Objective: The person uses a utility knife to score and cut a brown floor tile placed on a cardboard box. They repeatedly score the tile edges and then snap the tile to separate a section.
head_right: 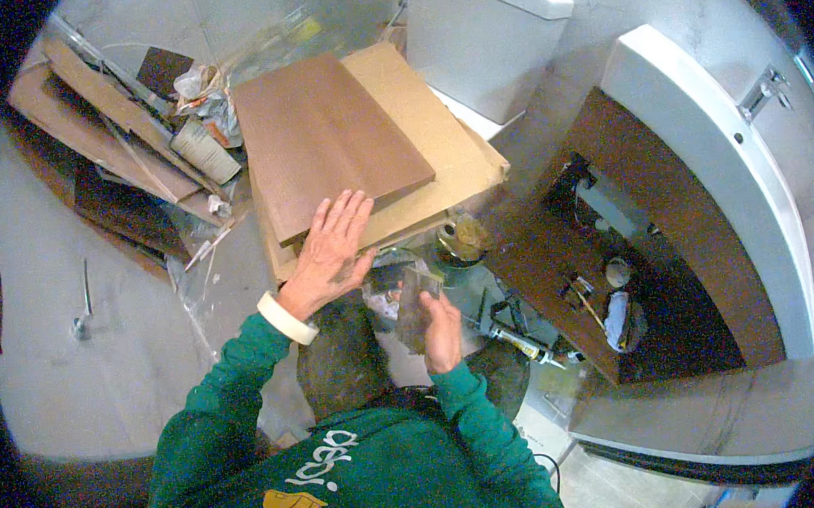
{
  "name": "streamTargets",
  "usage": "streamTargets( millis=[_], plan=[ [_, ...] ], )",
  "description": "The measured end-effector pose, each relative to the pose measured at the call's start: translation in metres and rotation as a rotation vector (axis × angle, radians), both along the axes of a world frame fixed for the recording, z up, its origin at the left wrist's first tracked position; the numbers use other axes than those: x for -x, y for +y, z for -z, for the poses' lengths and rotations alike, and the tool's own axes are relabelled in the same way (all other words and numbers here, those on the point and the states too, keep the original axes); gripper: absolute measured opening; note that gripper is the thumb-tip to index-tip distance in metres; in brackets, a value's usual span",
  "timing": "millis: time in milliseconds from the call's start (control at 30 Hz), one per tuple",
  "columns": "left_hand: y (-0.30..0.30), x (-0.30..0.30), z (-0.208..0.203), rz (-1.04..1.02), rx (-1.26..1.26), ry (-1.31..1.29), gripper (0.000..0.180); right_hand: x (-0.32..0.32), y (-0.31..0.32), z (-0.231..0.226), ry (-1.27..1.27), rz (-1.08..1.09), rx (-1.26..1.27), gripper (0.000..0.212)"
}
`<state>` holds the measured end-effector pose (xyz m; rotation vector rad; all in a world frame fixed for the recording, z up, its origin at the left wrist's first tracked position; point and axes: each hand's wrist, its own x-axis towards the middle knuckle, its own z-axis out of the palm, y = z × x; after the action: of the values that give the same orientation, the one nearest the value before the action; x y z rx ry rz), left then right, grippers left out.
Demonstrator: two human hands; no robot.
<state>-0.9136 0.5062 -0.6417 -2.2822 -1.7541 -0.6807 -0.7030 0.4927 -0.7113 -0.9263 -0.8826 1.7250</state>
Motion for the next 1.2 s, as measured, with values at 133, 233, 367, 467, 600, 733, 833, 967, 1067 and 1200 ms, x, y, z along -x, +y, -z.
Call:
streamTargets(
  millis=[133,233,367,467,600,733,833,967,1067,1200],
  plan=[
    [0.028,-0.018,0.008,0.03,0.025,0.098,0.072,-0.013,-0.006,0.021,0.017,0.03,0.044,0.036],
    [0.048,-0.03,0.011,0.045,0.025,0.151,0.071,-0.021,-0.005,0.035,-0.099,0.037,0.039,0.034],
    [0.071,-0.044,0.013,0.09,0.011,0.152,0.068,-0.025,-0.007,0.037,-0.05,0.056,0.114,0.033],
    [0.076,-0.046,0.014,0.114,0.001,0.118,0.065,-0.026,-0.011,0.027,0.026,0.041,0.063,0.034],
    [0.045,-0.022,0.011,0.099,0.01,0.125,0.063,-0.031,-0.005,0.009,-0.147,0.107,0.035,0.037],
    [-0.017,0.014,0.005,0.009,0.002,0.089,0.064,-0.033,0.022,-0.005,-0.265,0.029,-0.231,0.044],
    [-0.059,0.039,-0.001,-0.075,-0.014,0.086,0.064,-0.017,0.042,-0.014,-0.461,0.079,-0.514,0.051],
    [-0.098,0.064,-0.006,-0.174,-0.054,0.125,0.065,0.01,0.062,-0.03,-0.822,0.052,-0.858,0.058],
    [-0.113,0.07,-0.009,-0.225,-0.088,0.063,0.068,0.038,0.065,-0.037,-1.059,0.06,-1.009,0.065],
    [-0.11,0.061,-0.007,-0.224,-0.099,-0.034,0.072,0.065,0.056,-0.039,-1.173,0.113,-1.235,0.075]
  ],
)
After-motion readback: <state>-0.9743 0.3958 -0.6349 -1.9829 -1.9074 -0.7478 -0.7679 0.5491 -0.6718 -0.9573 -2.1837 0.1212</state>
